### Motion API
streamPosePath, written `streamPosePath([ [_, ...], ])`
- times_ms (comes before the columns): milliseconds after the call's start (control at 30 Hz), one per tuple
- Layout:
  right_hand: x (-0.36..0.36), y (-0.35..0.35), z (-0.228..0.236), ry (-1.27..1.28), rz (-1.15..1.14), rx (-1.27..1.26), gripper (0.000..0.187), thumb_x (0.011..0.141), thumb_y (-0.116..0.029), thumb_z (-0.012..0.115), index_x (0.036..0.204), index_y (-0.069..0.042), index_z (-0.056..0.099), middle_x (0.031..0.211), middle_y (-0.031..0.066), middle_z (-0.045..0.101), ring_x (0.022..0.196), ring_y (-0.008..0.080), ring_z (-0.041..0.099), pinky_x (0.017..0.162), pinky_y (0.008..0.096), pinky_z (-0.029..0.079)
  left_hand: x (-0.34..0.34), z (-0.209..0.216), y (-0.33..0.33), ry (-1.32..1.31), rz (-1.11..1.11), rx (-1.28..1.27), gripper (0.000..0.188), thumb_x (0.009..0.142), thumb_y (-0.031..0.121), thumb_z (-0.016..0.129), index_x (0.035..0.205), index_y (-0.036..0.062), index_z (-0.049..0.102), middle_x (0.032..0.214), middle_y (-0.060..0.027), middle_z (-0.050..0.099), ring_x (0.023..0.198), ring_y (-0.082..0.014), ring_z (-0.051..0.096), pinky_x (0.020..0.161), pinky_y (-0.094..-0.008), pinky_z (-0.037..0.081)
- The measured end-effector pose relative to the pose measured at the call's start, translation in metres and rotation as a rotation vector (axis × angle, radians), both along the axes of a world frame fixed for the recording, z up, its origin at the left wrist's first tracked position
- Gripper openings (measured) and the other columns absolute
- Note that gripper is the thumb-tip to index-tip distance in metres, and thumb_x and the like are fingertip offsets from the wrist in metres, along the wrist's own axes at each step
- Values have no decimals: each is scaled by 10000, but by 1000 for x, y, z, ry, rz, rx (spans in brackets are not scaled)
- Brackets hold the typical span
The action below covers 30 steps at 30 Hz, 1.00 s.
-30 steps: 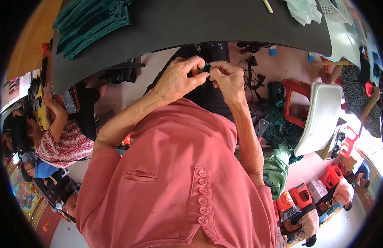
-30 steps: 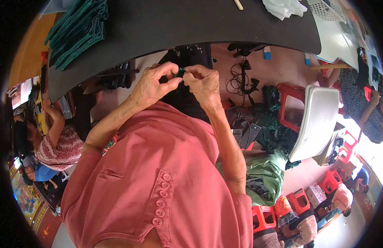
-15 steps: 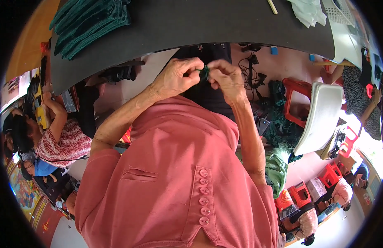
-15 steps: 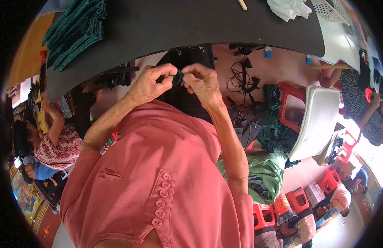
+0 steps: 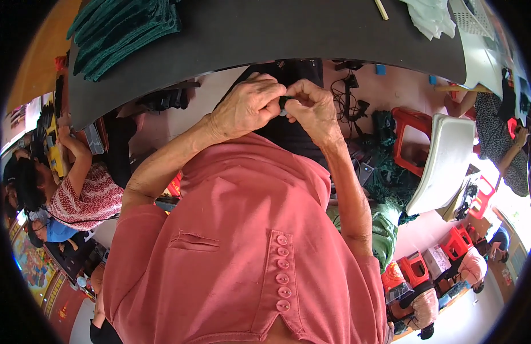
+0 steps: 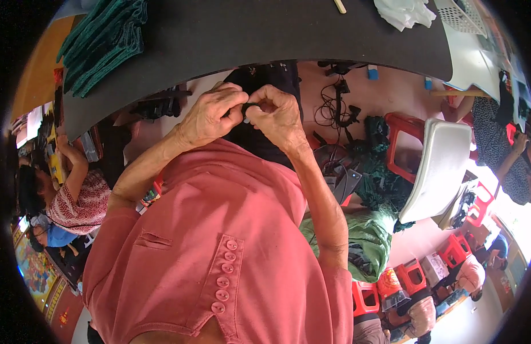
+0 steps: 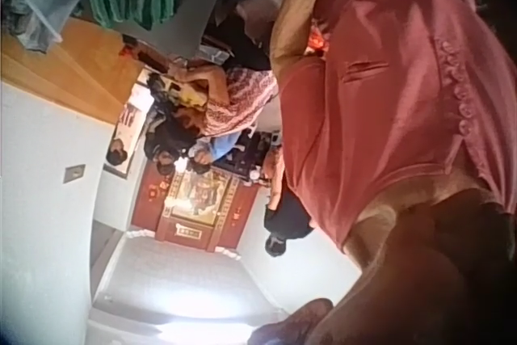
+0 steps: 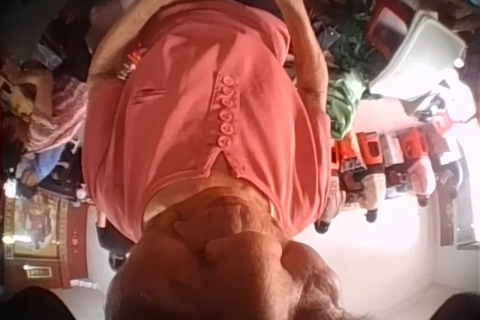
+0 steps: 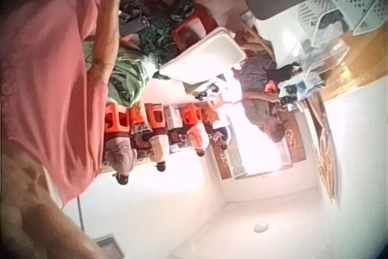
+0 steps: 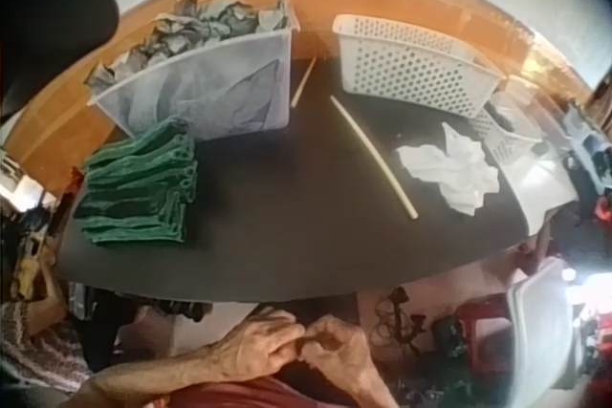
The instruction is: Folding and stacking small pieces of green textile fabric at a workshop table.
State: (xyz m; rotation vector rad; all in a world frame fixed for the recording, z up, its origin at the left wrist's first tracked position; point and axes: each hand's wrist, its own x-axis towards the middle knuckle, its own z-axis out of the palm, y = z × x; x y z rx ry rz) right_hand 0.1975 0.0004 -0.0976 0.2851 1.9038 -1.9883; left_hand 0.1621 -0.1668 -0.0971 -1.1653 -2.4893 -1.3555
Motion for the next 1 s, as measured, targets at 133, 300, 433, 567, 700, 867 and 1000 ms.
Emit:
streamPosePath([
  [133,9,5,-5,-133,-99,-292,93,768,-19,587,858,2,591,685,40,599,547,60,522,501,219,444,3,9,-7,-596,20,-44,83,779,17,535,855,7,565,683,-44,533,621,-133,503,623,-278,429],
  [300,8,0,-10,106,-273,39,112,793,-52,618,894,-8,603,682,19,588,550,63,523,506,216,445,6,-8,-8,-1108,97,270,129,847,116,519,870,19,600,703,32,529,670,-68,481,653,-218,415],
  [433,15,7,-4,179,-173,253,132,774,-30,629,901,-2,610,721,31,594,567,83,554,518,211,450,8,-15,-6,-1151,109,410,128,857,126,525,868,26,604,702,16,519,679,-78,485,659,-224,419],
  [567,16,1,-3,460,-160,345,201,740,13,634,940,-4,620,849,78,612,612,124,605,544,232,472,11,-16,-1,-1183,179,444,120,856,115,526,869,22,602,694,22,514,679,-73,478,655,-223,415],
  [700,16,-7,4,381,-161,245,231,742,12,633,971,-17,628,885,96,617,641,143,629,562,253,485,8,-18,-3,-989,211,298,103,852,92,523,874,15,589,671,46,502,638,-64,453,610,-215,392],
  [867,17,1,-9,274,-136,265,245,776,-30,627,1020,-6,613,842,82,636,645,129,623,571,239,494,13,-2,0,-842,209,11,122,837,35,525,946,15,576,750,-38,581,676,-106,516,621,-242,425],
  [1000,11,4,-8,110,-183,33,224,832,-78,604,1045,-7,608,827,45,617,660,81,581,585,235,477,15,-1,-1,-459,108,-75,194,772,-41,555,963,-7,554,788,-134,598,722,-212,599,617,-320,476],
])
